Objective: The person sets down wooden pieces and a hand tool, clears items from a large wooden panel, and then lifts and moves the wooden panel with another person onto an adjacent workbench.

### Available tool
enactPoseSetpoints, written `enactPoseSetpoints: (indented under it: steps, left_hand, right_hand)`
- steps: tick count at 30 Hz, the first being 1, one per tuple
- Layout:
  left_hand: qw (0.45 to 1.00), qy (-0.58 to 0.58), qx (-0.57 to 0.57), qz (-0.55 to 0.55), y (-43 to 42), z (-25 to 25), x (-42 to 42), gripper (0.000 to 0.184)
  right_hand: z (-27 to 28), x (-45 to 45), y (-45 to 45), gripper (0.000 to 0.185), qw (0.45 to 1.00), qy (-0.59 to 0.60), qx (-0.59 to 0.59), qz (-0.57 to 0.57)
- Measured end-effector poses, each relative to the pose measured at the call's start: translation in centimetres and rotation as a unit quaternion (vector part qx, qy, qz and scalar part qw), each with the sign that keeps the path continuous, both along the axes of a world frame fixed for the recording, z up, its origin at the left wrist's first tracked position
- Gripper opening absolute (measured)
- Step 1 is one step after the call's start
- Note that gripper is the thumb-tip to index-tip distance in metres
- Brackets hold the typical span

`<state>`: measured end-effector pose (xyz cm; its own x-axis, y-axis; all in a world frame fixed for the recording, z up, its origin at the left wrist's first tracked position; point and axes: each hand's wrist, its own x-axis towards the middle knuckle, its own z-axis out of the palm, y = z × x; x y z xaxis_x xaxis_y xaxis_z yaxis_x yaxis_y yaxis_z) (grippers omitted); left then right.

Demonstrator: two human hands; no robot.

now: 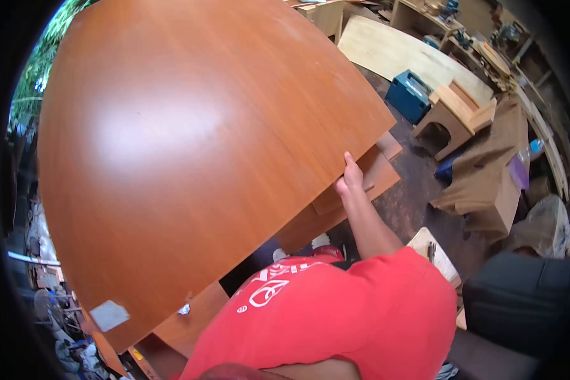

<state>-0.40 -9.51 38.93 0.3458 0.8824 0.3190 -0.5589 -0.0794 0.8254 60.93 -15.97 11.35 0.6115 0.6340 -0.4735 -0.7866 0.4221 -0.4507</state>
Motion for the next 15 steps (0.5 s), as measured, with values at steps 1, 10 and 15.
enactPoseSetpoints:
  steps: [1,10,15]
  left_hand:
    - [0.999,-0.013,0.032,0.012,-0.3,1.2,0.2,0.064]
    - [0.928,-0.079,0.313,0.188,-1.2,12.5,3.9,0.053]
    - [0.827,-0.083,0.428,0.356,-0.9,20.3,7.2,0.048]
  right_hand:
    - [3.2,-1.3,0.3,0.037,1.000,-0.006,0.018,-0.005]
    - [14.1,-8.9,1.8,0.025,0.993,0.025,0.073,-0.088]
    - [15.2,-12.6,3.0,0.020,0.991,0.096,0.072,-0.062]
